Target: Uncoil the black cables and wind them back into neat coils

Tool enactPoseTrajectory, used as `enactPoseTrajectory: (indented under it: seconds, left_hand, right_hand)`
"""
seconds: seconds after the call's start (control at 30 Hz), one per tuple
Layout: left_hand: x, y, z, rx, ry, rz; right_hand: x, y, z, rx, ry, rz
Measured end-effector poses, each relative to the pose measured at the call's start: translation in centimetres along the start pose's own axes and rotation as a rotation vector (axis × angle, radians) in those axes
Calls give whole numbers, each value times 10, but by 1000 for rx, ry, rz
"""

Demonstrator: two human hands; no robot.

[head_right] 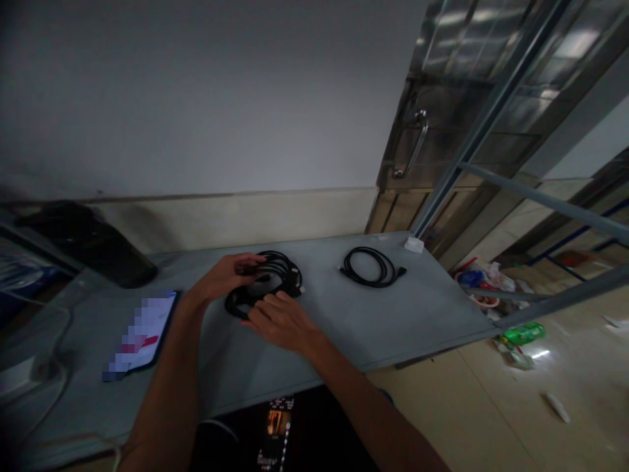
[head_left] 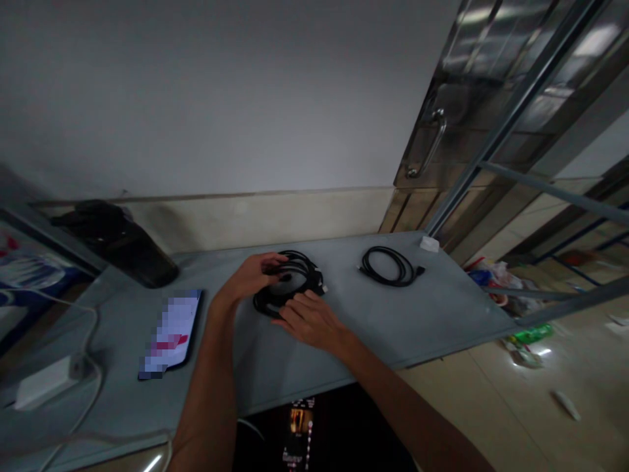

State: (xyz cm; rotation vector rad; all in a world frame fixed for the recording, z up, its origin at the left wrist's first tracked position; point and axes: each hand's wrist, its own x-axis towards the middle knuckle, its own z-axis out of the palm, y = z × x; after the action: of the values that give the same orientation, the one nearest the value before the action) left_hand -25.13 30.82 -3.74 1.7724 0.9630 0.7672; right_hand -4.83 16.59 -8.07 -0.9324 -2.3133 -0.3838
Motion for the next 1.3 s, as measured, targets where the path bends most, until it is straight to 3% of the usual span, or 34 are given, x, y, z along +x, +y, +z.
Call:
enactPoseTrajectory:
  seconds: [0.17,0.4,0.6,0.8,0.93,1.17,1.3]
  left_hand:
    - [-3,17,1,-15,66,-13]
    - [-16,42,12,-406,-47,22]
    - [-10,53,32,-462,74,177]
    - [6,26,27,-371,300,244]
    - [14,0,15,-192,335,182]
    - [14,-18,16,314,404,180]
    - [16,-26,17,389,381,106]
  right_hand:
    - [-1,3,-1,-22,-20,-9]
    - [-9,13,-4,-155,188,-2]
    - [-7,22,-3,-28,92,113]
    - [5,24,9,9,-45,154]
    - [4,24,16,19,-168,187]
    - [-5,24,21,129,-130,243]
    - [-6,23,23,104,-148,283]
